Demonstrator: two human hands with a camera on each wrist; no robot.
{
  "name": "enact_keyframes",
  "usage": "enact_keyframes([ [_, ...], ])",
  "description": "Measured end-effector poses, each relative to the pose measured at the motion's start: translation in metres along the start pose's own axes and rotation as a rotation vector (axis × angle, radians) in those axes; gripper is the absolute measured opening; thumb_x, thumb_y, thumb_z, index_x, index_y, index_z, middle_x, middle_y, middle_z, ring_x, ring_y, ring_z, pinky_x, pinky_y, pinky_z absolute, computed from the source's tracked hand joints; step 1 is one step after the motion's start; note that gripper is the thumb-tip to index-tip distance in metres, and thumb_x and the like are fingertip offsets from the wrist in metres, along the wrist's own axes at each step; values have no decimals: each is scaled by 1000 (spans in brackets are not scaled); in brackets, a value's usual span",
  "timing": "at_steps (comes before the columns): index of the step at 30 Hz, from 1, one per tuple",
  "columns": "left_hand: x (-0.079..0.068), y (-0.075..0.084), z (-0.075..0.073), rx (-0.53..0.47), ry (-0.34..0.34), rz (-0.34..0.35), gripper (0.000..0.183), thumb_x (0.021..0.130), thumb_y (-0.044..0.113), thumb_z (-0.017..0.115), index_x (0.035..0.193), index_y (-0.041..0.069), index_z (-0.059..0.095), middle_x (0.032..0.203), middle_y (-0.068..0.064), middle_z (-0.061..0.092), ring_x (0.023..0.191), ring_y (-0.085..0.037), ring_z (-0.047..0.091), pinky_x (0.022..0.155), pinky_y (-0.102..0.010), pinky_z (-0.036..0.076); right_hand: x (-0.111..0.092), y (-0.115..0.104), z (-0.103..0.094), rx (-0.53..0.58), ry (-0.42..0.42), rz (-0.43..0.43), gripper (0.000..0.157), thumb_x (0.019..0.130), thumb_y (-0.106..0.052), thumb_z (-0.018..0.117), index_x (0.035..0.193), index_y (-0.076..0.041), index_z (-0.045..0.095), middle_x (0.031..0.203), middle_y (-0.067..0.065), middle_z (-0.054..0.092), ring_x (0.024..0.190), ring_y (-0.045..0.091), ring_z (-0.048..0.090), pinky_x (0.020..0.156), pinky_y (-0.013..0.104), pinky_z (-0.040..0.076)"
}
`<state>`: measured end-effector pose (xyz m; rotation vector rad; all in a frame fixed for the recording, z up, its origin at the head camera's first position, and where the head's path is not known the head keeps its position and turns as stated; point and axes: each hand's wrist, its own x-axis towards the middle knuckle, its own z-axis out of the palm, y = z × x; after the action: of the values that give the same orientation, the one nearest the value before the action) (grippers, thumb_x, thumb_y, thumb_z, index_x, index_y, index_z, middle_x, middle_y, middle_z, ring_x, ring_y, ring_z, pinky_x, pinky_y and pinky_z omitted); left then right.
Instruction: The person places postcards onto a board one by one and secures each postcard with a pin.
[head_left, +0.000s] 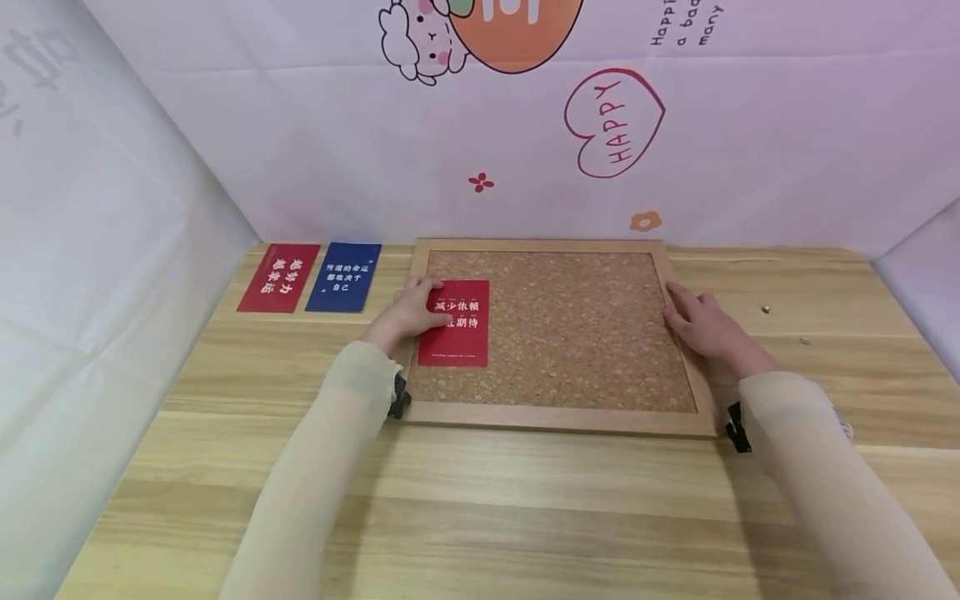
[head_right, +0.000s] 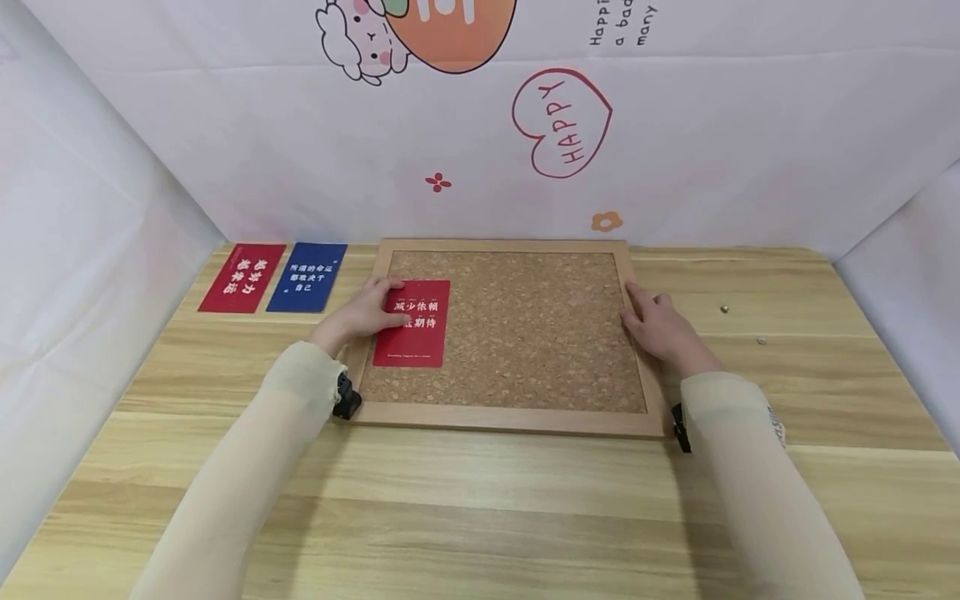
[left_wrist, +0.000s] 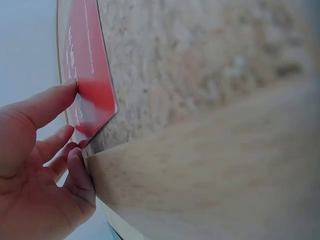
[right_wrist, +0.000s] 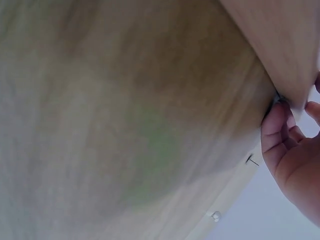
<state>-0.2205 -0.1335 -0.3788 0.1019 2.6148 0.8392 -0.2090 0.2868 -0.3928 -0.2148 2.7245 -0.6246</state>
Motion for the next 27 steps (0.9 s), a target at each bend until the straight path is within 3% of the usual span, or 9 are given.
enact_keyframes([
  [6,-2,1,0,-5,-1,2,65,93,20,60,148,8,29,152,-17,22,138,-38,25,114,-51,28,1,0,-5,5,-25,-10,64,104,-32,29,150,6,6,139,46,22,124,57,30,100,67,30],
  [10,-3,2,0,5,1,5,64,94,21,60,148,8,29,153,-17,21,139,-39,24,115,-52,26,0,2,-10,6,-32,-46,63,104,-29,31,149,9,9,135,45,33,119,53,41,94,63,38],
  [14,-3,3,0,14,1,7,64,94,21,59,149,8,28,153,-18,20,139,-39,24,114,-52,27,-3,5,-16,12,-43,-28,64,104,-33,31,149,8,11,128,42,44,111,49,51,88,59,43],
  [21,-4,5,0,18,-3,-3,66,94,21,59,150,8,25,154,-17,20,139,-39,24,114,-51,27,-12,13,-28,9,-28,12,62,104,-36,29,146,9,24,121,37,51,98,43,60,79,52,48],
  [27,-3,3,0,20,-7,-7,67,95,22,58,151,9,24,154,-17,19,140,-39,23,114,-52,27,-19,24,-37,11,-14,23,56,104,-31,30,141,12,32,122,39,50,98,45,60,77,51,50],
])
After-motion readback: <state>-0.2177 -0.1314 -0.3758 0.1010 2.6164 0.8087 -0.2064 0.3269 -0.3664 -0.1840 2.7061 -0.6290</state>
